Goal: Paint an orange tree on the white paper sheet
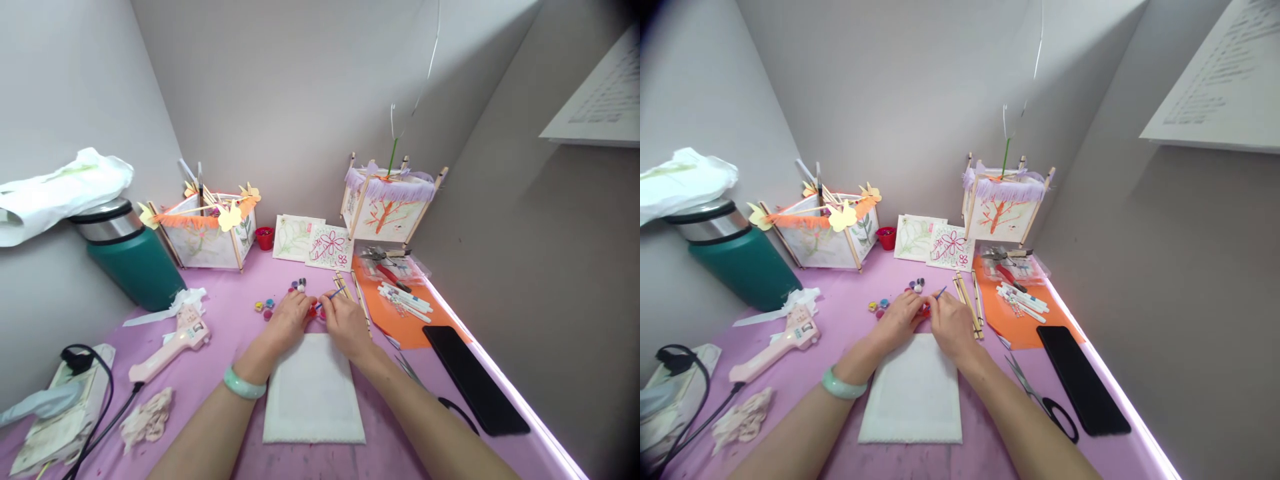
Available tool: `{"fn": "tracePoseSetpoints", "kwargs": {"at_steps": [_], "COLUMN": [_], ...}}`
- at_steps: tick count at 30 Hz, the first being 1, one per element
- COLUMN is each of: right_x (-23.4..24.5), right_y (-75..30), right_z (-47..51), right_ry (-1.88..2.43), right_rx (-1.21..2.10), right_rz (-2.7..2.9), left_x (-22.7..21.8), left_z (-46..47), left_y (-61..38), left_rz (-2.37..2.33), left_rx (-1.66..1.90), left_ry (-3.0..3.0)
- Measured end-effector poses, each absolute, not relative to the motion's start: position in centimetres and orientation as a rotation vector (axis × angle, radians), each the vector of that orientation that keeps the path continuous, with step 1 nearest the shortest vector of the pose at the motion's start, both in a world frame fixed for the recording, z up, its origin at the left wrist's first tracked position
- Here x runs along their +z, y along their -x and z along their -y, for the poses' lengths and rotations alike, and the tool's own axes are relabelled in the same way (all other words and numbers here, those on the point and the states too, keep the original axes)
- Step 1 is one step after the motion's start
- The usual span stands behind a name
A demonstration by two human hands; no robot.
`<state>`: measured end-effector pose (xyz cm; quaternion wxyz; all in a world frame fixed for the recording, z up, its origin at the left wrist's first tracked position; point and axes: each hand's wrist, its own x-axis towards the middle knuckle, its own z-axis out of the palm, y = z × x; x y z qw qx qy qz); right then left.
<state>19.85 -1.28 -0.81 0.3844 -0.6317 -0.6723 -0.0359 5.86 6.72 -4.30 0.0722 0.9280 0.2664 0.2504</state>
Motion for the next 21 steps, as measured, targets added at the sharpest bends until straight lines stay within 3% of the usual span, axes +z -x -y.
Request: {"fn": "tracePoseSetpoints", "kwargs": {"at_steps": [11, 21], "right_x": [-1.1, -1.7], "right_y": [-19.8, -20.4], "right_z": [0.8, 0.1], "right_ry": [1.693, 1.683], "right_rx": [-0.212, -0.004], "right_rz": [1.816, 1.641], "left_x": [-4.5, -4.8], "left_z": [-7.0, -7.2], "left_y": [-5.8, -5.8], "left_rz": [-0.782, -0.773], "left_rx": [0.765, 0.781], "left_ry": [-2.730, -2.709]}}
